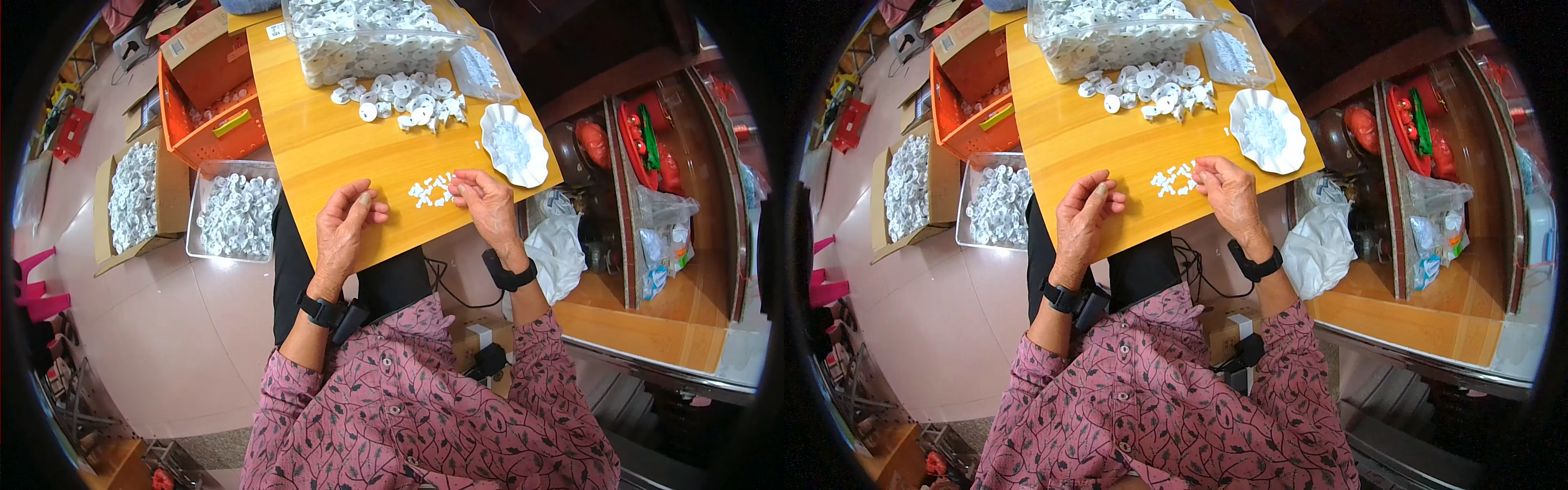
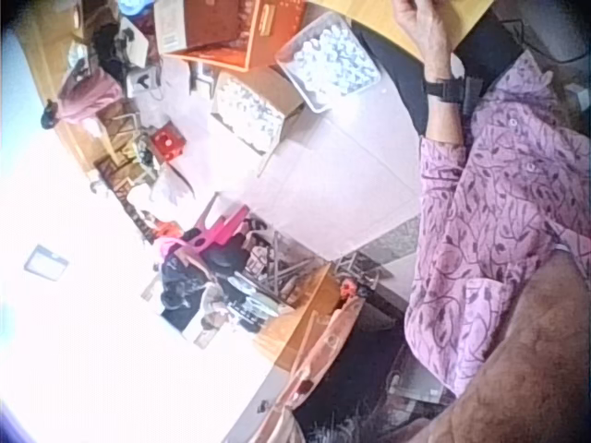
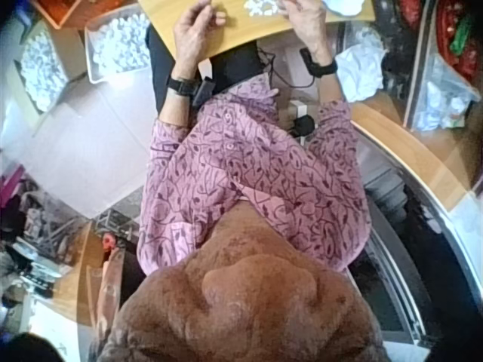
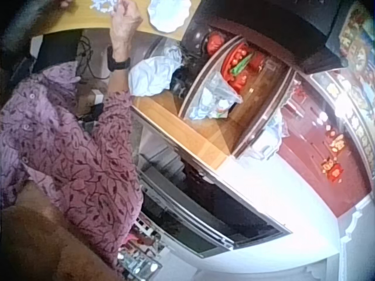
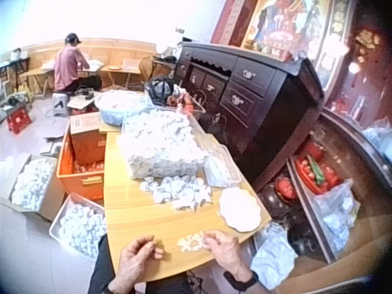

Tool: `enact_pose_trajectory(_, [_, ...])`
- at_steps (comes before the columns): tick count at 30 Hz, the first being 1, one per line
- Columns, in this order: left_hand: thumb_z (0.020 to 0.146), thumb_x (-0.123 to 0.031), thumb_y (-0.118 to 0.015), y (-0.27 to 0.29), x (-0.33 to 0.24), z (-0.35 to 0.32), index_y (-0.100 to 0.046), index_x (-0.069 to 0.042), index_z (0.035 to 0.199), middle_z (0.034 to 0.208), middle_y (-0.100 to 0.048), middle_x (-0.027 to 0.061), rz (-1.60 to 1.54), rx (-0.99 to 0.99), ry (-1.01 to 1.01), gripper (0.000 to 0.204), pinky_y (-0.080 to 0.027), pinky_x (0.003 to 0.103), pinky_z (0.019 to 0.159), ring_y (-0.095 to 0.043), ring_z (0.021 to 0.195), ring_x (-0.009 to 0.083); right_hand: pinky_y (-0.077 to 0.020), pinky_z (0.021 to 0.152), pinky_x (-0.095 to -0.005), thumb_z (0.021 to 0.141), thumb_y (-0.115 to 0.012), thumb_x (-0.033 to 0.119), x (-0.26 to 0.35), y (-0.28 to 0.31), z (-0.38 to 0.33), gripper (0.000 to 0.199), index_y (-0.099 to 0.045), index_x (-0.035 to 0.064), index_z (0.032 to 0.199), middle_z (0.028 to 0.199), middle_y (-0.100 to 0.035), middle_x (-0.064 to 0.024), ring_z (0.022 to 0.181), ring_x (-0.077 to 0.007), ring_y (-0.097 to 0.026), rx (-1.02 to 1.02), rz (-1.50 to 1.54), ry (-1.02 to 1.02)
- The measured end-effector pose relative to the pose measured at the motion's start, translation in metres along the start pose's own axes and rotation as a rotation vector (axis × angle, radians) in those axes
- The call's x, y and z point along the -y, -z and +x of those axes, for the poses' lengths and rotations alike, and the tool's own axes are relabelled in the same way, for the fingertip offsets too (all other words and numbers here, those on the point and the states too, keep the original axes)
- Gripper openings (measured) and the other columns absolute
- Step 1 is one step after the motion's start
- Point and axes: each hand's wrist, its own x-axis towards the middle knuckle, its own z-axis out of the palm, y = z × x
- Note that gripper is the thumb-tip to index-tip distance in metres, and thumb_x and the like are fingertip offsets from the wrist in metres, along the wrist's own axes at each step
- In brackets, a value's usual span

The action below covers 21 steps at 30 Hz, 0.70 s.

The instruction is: Manual assembly of small white plastic components at a table.

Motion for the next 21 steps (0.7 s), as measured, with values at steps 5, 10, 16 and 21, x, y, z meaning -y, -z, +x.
enact_pose_trajectory(5, [0.098, -0.007, -0.056, -0.001, -0.001, 0.0, -0.056, 0.005, 0.122, 0.107, -0.062, 0.013, -0.008, -0.001, 0.008, 0.028, -0.055, 0.027, 0.077, -0.065, 0.087, 0.0176, -0.0562, 0.069, -0.0246, 0.092, -0.06, 0.001, -0.007, 0.0, 0.001, 0.014, -0.065, -0.0045, 0.103, 0.098, -0.068, -0.0108, 0.081, -0.0147, -0.069, -0.098, 0.042, 0.101])
enact_pose_trajectory(10, [0.098, -0.007, -0.056, -0.001, -0.002, -0.001, -0.055, 0.005, 0.123, 0.108, -0.061, 0.013, 0.001, 0.0, 0.009, 0.028, -0.054, 0.027, 0.078, -0.064, 0.087, 0.0174, -0.0524, 0.065, -0.0307, 0.085, -0.065, 0.001, -0.001, 0.007, -0.007, 0.009, -0.067, -0.0024, 0.093, 0.087, -0.063, -0.0126, 0.075, -0.0218, -0.066, -0.117, -0.384, 0.255])
enact_pose_trajectory(16, [0.098, -0.007, -0.056, 0.0, -0.001, 0.0, -0.056, 0.004, 0.122, 0.107, -0.062, 0.0129, 0.004, 0.001, 0.009, 0.027, -0.055, 0.027, 0.078, -0.065, 0.087, 0.0173, -0.0503, 0.071, -0.0376, 0.083, -0.067, 0.004, -0.005, -0.005, -0.02, 0.007, -0.07, 0.0012, 0.088, 0.087, -0.061, -0.0139, 0.081, -0.0311, -0.062, -0.018, -0.488, 0.317])
enact_pose_trajectory(21, [0.098, -0.007, -0.056, 0.001, -0.001, -0.001, -0.056, 0.004, 0.122, 0.107, -0.062, 0.0129, -0.008, 0.004, 0.002, 0.027, -0.055, 0.027, 0.078, -0.065, 0.087, 0.0173, -0.0502, 0.073, -0.0391, 0.082, -0.067, 0.004, 0.001, -0.011, -0.024, 0.007, -0.069, 0.001, 0.088, 0.087, -0.061, -0.0135, 0.082, -0.0317, -0.062, 0.035, -0.465, 0.362])
